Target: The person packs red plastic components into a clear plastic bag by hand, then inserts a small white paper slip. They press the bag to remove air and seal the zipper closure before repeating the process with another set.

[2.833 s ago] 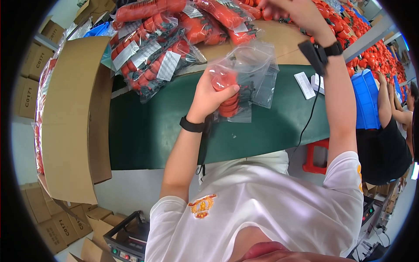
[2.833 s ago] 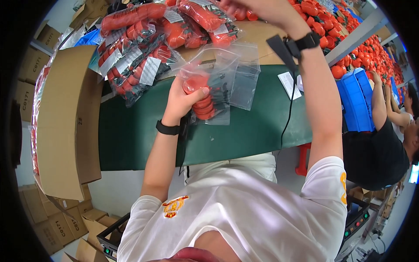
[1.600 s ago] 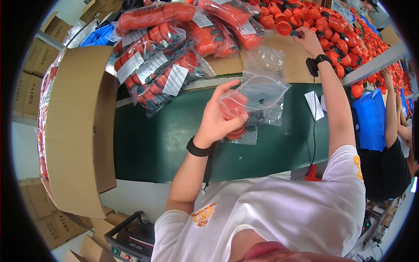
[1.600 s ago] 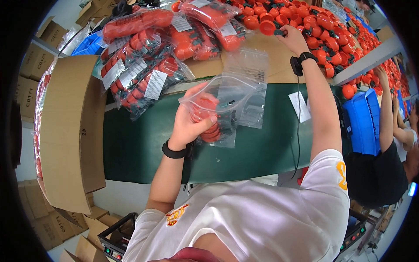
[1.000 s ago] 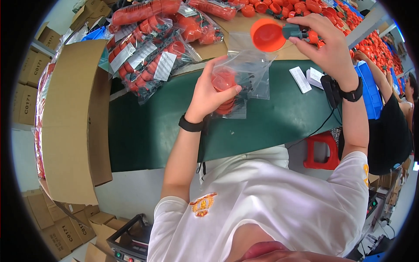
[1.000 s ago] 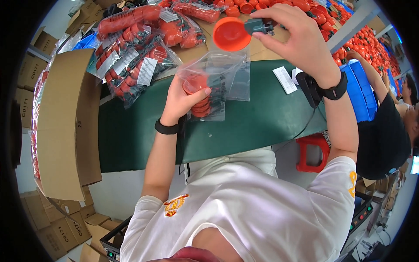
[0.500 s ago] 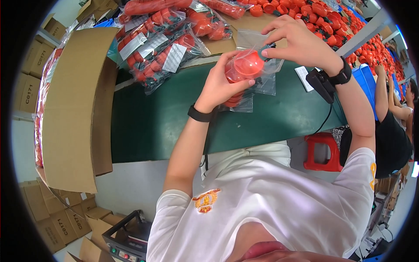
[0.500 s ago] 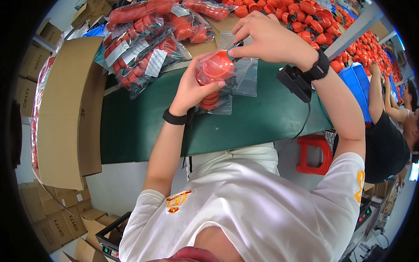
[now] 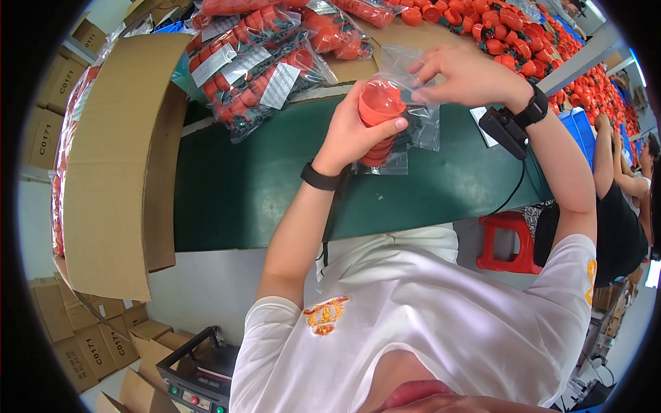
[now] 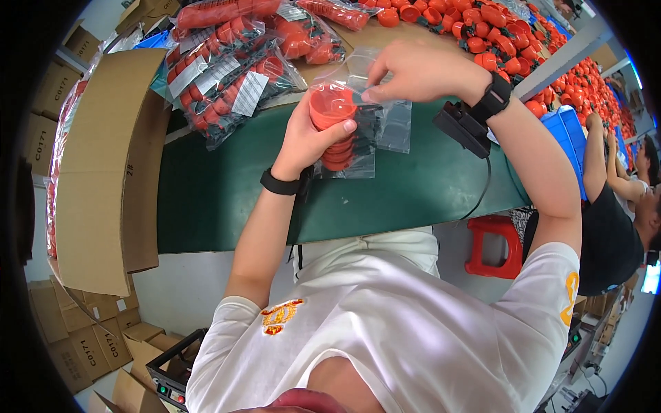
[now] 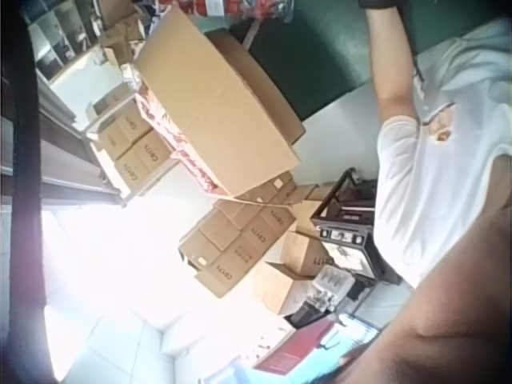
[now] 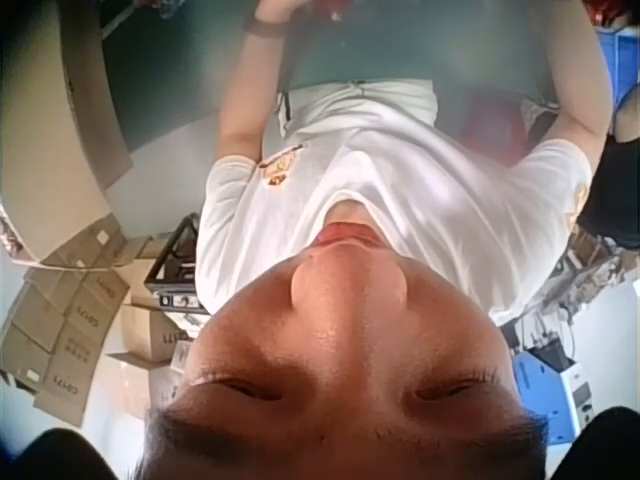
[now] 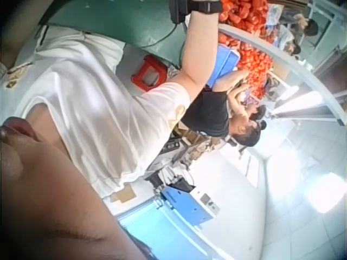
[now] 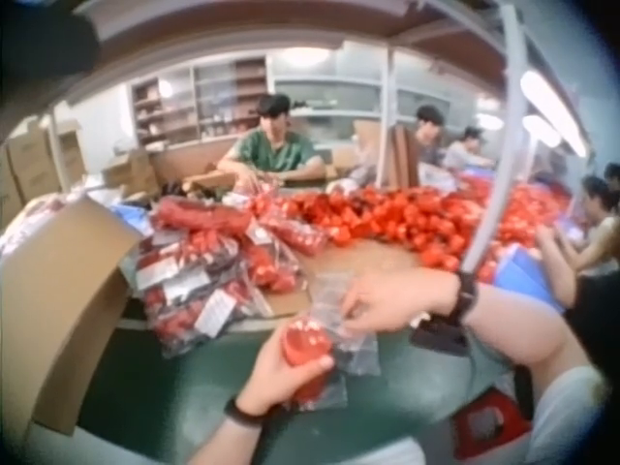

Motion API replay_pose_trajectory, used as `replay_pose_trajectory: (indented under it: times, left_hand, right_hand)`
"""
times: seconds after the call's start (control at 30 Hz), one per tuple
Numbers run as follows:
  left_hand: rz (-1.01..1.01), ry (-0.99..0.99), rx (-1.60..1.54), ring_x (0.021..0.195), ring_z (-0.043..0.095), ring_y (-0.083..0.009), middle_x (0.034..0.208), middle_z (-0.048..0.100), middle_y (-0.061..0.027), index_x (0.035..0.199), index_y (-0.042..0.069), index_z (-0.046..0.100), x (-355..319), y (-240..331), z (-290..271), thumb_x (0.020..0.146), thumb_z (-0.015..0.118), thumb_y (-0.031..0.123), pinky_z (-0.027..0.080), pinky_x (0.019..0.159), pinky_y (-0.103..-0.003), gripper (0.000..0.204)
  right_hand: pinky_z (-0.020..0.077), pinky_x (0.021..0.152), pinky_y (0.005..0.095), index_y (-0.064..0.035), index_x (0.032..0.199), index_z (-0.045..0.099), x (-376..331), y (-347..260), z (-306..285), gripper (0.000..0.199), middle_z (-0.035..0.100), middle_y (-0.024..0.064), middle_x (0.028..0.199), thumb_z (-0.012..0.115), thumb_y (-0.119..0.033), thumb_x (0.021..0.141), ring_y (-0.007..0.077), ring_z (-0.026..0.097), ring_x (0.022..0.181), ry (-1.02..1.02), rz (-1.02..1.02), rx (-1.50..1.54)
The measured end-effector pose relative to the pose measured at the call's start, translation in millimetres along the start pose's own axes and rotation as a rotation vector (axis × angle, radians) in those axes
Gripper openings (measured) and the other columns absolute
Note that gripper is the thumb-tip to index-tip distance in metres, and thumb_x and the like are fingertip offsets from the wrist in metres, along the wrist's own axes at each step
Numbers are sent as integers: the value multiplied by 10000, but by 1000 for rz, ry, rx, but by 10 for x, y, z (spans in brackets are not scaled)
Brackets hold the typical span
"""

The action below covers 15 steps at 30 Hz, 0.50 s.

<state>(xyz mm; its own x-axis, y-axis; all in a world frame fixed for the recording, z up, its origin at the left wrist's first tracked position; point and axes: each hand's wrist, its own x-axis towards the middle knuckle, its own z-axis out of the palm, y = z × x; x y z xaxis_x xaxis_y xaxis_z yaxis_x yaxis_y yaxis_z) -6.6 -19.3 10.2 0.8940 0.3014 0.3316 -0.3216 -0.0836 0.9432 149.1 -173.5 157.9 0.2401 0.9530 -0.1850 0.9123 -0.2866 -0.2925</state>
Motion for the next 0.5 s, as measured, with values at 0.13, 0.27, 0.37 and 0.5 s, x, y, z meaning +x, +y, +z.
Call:
replay_pose_trajectory:
  times: [0.13,0.27,0.37,0.5]
  left_hand:
    - [-31,-5,-3,1040,641,-179,1144,673,-96,1273,-7,555,1,16,-20,734,888,311,505,943,-332,709]
    - [-15,26,45,1021,646,-177,1114,680,-88,1239,4,568,8,-26,7,726,893,321,512,926,-330,685]
    - [-26,-2,47,1008,650,-175,1100,682,-84,1230,12,572,-5,-10,3,721,898,311,519,911,-329,675]
    - [37,5,29,987,658,-177,1086,688,-87,1225,20,573,4,45,25,719,900,271,533,892,-334,653]
  right_hand:
    - [516,681,338,-7,968,752,-15,62,-14,424,720,125,861,676,-419,903,229,680,759,298,-120,-90]
    - [459,589,325,-7,924,750,-10,-51,-96,452,665,94,723,646,-446,938,192,608,620,659,-161,88]
    - [374,520,312,16,797,665,-31,-333,56,535,513,62,589,581,-479,982,123,465,539,317,-118,109]
    - [367,509,324,19,778,627,124,-375,222,567,504,65,582,568,-509,977,133,452,534,189,-253,409]
